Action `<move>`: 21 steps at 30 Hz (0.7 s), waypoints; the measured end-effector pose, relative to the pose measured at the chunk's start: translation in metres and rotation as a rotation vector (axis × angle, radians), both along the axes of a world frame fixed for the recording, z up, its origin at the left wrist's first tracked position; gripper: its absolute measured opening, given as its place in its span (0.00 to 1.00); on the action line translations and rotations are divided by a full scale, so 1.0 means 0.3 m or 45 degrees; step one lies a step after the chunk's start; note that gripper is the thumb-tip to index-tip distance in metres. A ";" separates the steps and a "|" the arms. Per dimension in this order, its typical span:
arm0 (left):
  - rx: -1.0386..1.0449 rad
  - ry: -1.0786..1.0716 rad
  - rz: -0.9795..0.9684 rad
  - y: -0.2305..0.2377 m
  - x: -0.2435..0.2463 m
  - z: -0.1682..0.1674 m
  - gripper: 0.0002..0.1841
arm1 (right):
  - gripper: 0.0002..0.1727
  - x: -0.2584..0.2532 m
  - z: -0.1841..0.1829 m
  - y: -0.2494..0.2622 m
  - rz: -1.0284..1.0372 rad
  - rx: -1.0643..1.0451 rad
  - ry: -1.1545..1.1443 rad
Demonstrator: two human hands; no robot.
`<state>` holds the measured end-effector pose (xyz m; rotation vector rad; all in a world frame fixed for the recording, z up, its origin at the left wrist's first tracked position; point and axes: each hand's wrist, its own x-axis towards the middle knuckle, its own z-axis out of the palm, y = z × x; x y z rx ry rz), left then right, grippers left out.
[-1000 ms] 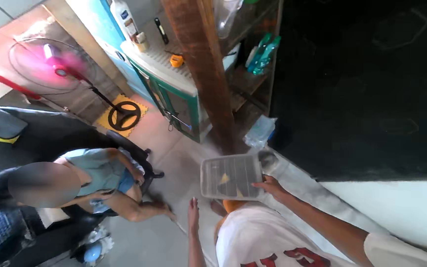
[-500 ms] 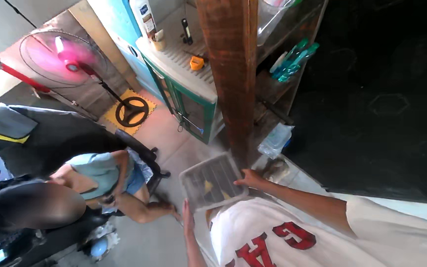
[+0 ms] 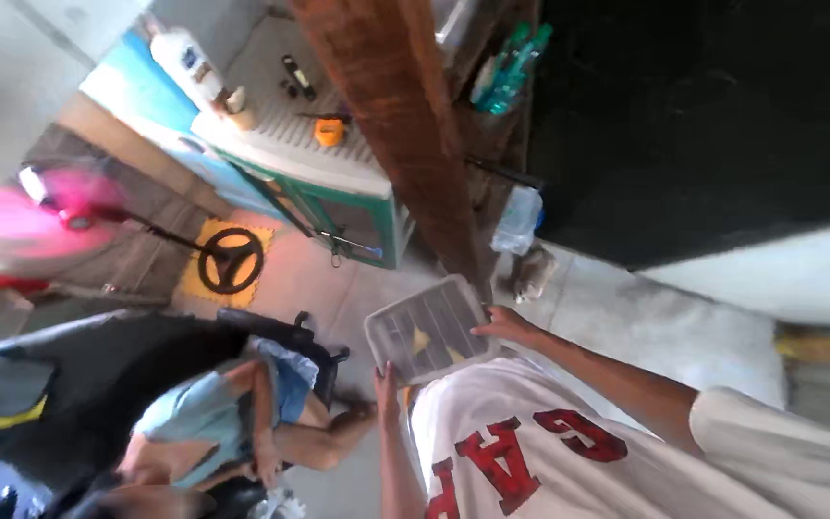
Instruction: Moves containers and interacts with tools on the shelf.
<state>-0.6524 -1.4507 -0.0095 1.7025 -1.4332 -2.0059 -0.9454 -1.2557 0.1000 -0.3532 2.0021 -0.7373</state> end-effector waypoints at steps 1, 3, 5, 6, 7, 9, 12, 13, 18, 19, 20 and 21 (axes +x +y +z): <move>0.000 0.006 -0.049 -0.023 -0.010 0.005 0.25 | 0.36 0.011 -0.022 0.019 -0.052 -0.014 0.002; -0.002 0.002 -0.159 -0.062 -0.045 0.025 0.25 | 0.37 0.028 -0.047 0.060 -0.176 -0.019 -0.009; 0.004 0.007 -0.289 -0.085 -0.090 0.032 0.27 | 0.38 0.048 -0.044 0.116 -0.350 -0.001 -0.052; 0.001 0.017 -0.352 -0.087 -0.122 0.034 0.27 | 0.39 0.056 -0.038 0.153 -0.436 0.011 -0.071; -0.004 0.030 -0.416 -0.083 -0.163 0.036 0.28 | 0.40 0.061 -0.033 0.194 -0.522 0.015 -0.079; -0.014 0.057 -0.550 -0.056 -0.269 0.044 0.28 | 0.40 0.058 -0.034 0.291 -0.683 0.001 -0.059; -0.046 0.069 -0.750 0.022 -0.444 0.045 0.28 | 0.39 0.043 -0.031 0.457 -0.912 -0.026 -0.065; -0.054 0.079 -0.811 0.059 -0.511 0.053 0.29 | 0.38 0.033 -0.029 0.516 -0.987 -0.053 -0.067; -0.055 0.110 -1.059 0.262 -0.877 0.070 0.29 | 0.32 -0.086 -0.038 0.792 -1.242 -0.203 -0.093; -0.054 0.105 -1.081 0.301 -0.958 0.067 0.30 | 0.31 -0.129 -0.046 0.835 -1.272 -0.220 -0.101; -0.058 0.099 -1.091 0.339 -1.040 0.064 0.30 | 0.30 -0.179 -0.059 0.875 -1.300 -0.229 -0.106; -0.059 0.087 -1.088 0.375 -1.123 0.064 0.30 | 0.30 -0.233 -0.078 0.913 -1.317 -0.237 -0.113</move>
